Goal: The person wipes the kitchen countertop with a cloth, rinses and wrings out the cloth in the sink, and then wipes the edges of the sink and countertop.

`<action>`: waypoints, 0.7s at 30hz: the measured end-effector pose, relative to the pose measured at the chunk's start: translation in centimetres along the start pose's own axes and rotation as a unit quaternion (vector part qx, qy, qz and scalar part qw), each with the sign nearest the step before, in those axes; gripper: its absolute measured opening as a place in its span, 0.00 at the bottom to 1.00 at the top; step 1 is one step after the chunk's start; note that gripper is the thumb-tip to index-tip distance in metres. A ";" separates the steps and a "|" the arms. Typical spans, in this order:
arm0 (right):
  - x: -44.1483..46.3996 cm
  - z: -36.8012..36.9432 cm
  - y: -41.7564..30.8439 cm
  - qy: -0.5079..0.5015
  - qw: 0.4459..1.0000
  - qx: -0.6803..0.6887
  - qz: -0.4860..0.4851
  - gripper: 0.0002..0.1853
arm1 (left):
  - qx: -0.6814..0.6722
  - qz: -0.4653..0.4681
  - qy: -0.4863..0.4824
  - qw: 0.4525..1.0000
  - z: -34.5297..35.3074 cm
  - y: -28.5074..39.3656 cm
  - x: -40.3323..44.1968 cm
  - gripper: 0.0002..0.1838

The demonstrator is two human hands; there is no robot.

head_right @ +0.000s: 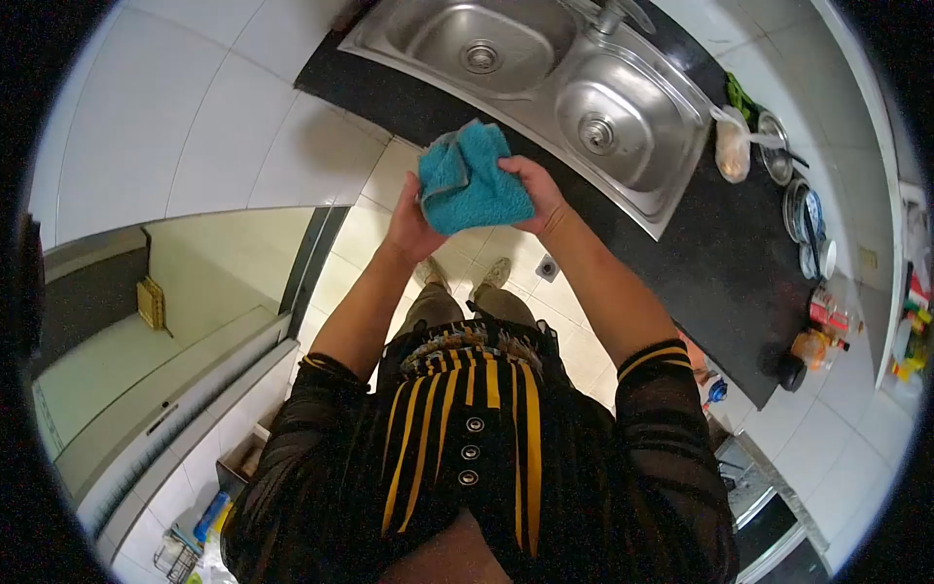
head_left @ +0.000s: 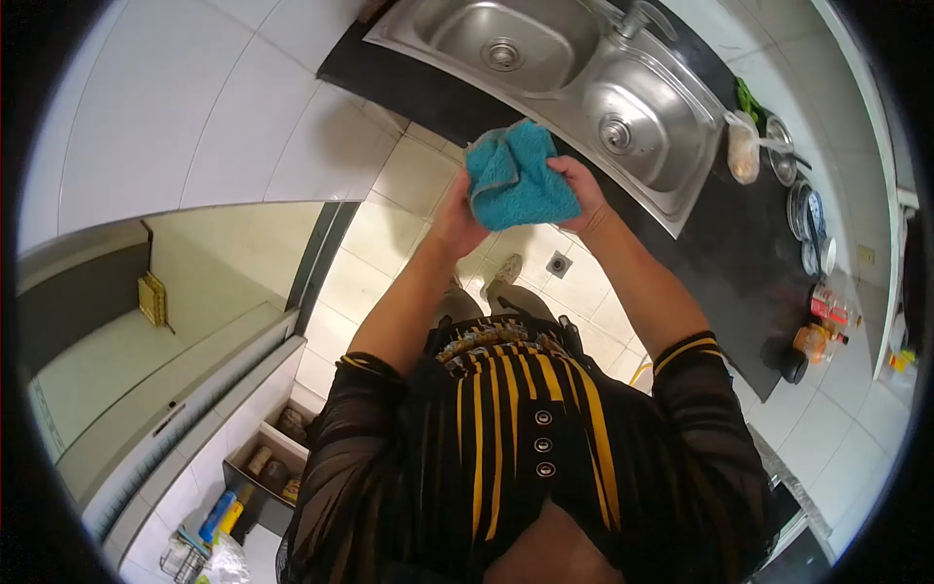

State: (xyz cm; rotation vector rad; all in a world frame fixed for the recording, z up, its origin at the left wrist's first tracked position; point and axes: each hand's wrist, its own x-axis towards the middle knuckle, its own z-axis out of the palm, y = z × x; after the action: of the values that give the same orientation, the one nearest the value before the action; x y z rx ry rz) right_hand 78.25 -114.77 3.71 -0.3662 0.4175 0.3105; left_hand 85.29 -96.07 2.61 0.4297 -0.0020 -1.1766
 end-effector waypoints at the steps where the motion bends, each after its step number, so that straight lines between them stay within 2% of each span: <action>1: 0.8 0.4 0.7 0.020 0.999 0.000 0.038 0.24 | -0.030 -0.002 0.034 0.999 -0.4 0.2 -0.1 0.33; 3: 2.5 1.7 1.6 0.051 0.996 -0.052 0.052 0.22 | -0.068 0.000 0.072 0.995 -1.6 0.8 -0.8 0.32; 4: 3.6 2.5 1.8 0.099 0.972 -0.210 0.030 0.21 | -0.057 -0.017 0.117 0.991 -2.5 1.0 -1.2 0.31; 5: 4.7 3.1 2.0 0.142 0.921 -0.363 0.007 0.21 | -0.045 -0.035 0.161 0.985 -3.5 1.3 -1.7 0.31; 6: 5.7 3.3 1.8 0.140 0.920 -0.366 0.014 0.21 | -0.050 -0.030 0.164 0.985 -4.6 1.7 -2.3 0.31; 7: 6.6 3.1 1.1 0.143 0.771 -0.606 -0.133 0.22 | -0.071 -0.004 0.178 0.981 -5.8 2.4 -3.0 0.29; 8: 7.5 2.9 0.2 0.127 0.544 -0.785 -0.267 0.22 | -0.093 0.022 0.192 0.977 -6.9 3.1 -3.6 0.28; 9: 8.6 2.4 -0.9 0.118 0.542 -0.789 -0.264 0.22 | -0.099 0.031 0.194 0.975 -7.6 4.0 -3.9 0.28; 11: 10.9 0.9 -2.8 0.133 0.395 -0.854 -0.312 0.23 | -0.094 0.132 0.305 0.939 -9.3 6.4 -4.3 0.25; 12: 11.7 0.1 -2.9 0.127 0.397 -0.854 -0.312 0.23 | -0.109 0.163 0.308 0.931 -10.4 7.9 -4.3 0.24; 13: 12.4 -0.6 -3.0 0.090 0.329 -0.894 -0.292 0.25 | -0.109 0.166 0.311 0.930 -11.3 9.5 -4.0 0.24; 14: 13.3 -1.5 -3.0 0.053 0.257 -0.926 -0.271 0.26 | -0.095 0.214 0.317 0.919 -12.2 11.1 -3.3 0.25; 15: 13.7 -2.0 -2.6 0.052 0.259 -0.926 -0.271 0.26 | -0.081 0.259 0.323 0.907 -13.1 12.6 -2.5 0.26; 17: 13.6 -2.7 -1.4 0.099 0.229 -0.936 -0.251 0.30 | -0.075 0.260 0.329 0.905 -14.2 16.1 0.0 0.26; 18: 13.7 -2.5 -1.3 0.096 0.231 -0.936 -0.249 0.30 | -0.070 0.263 0.335 0.902 -14.8 17.9 1.4 0.26; 21: 13.7 -2.0 -1.5 0.110 0.243 -0.939 -0.217 0.36 | -0.067 0.318 0.255 0.911 -15.7 22.5 6.3 0.31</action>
State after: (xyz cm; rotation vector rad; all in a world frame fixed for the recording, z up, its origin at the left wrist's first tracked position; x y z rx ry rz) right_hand 90.02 -113.92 -3.69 -2.9960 -0.0831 0.0118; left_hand 111.34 -89.55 -5.87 0.5519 0.3669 -0.3948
